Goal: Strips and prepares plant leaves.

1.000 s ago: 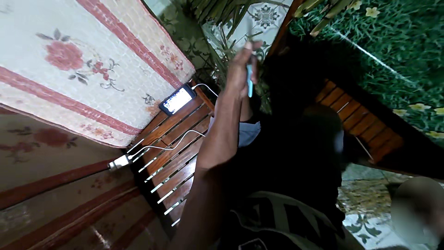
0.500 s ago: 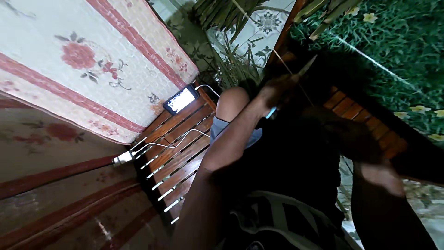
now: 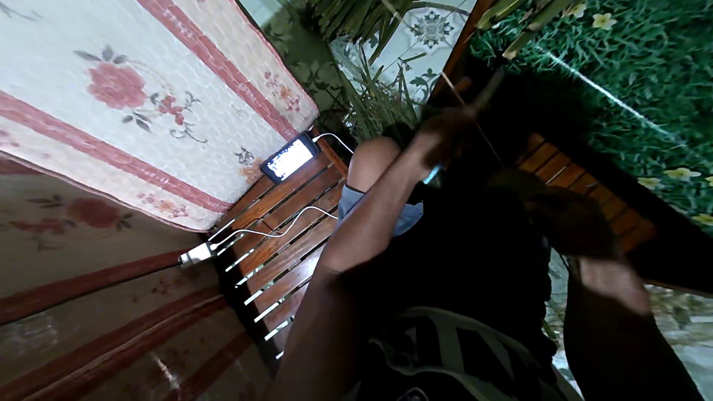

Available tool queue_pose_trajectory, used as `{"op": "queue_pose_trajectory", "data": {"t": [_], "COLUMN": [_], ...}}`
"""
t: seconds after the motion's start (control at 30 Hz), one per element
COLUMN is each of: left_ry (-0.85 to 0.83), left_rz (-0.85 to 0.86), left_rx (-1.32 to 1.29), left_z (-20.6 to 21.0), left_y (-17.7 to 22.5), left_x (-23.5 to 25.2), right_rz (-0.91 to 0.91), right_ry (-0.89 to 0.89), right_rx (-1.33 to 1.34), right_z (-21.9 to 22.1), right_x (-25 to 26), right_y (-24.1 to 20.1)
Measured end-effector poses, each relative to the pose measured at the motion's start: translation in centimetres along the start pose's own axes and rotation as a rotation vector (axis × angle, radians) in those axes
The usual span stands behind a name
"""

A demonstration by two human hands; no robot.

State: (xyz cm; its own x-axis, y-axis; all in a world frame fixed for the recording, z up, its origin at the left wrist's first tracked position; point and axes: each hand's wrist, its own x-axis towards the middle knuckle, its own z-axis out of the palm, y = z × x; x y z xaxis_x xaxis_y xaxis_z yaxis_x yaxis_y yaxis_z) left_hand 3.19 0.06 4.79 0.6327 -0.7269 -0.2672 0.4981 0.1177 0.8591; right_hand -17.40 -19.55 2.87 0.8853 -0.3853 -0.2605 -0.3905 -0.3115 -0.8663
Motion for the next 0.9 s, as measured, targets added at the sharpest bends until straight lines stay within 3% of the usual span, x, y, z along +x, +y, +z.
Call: {"op": "queue_pose_trajectory", "data": {"t": [0.07,0.13,0.3,0.37,0.53,0.6,0.7,0.77,0.83,0.9], "left_ry": [-0.169,-0.236,-0.035,-0.009,-0.239,-0.187,-0.055,-0.030,-0.075,-0.211], "left_rz": [-0.097,-0.137,-0.010,-0.004,-0.205,-0.141,0.013,0.048,-0.032,-0.133], "left_rx": [0.296,0.410,-0.107,-0.156,0.310,0.178,-0.229,-0.283,-0.114,0.246], "left_z": [2.3,3.5,-0.6,-0.6,3.4,2.8,-1.0,-1.8,-0.1,2.6], "left_y": [-0.5,-0.7,0.7,0.4,-0.5,0.5,1.1,0.9,0.0,-1.0], "left_x": [-1.3,-1.9,0.1,0.4,-1.4,-1.8,0.0,0.6,0.1,-1.0], "right_rz": [0.011,-0.006,0.070,0.073,0.096,0.061,0.061,0.078,0.093,0.067], "right_ry": [-0.013,-0.008,0.028,0.031,0.008,-0.004,-0.026,-0.042,-0.018,-0.004], "right_rx": [-0.055,-0.092,-0.096,-0.017,-0.031,0.022,0.174,0.223,0.198,0.106], "right_z": [0.6,0.6,-0.4,-0.2,0.5,-0.2,-1.5,-1.5,-0.8,-0.1], "right_x": [0.1,0.5,0.1,0.1,0.2,0.1,-0.6,-0.8,-0.5,-0.1], "right_y": [-2.6,-3.2,-0.1,0.5,-2.8,-1.7,2.6,3.5,2.3,-0.3]}}
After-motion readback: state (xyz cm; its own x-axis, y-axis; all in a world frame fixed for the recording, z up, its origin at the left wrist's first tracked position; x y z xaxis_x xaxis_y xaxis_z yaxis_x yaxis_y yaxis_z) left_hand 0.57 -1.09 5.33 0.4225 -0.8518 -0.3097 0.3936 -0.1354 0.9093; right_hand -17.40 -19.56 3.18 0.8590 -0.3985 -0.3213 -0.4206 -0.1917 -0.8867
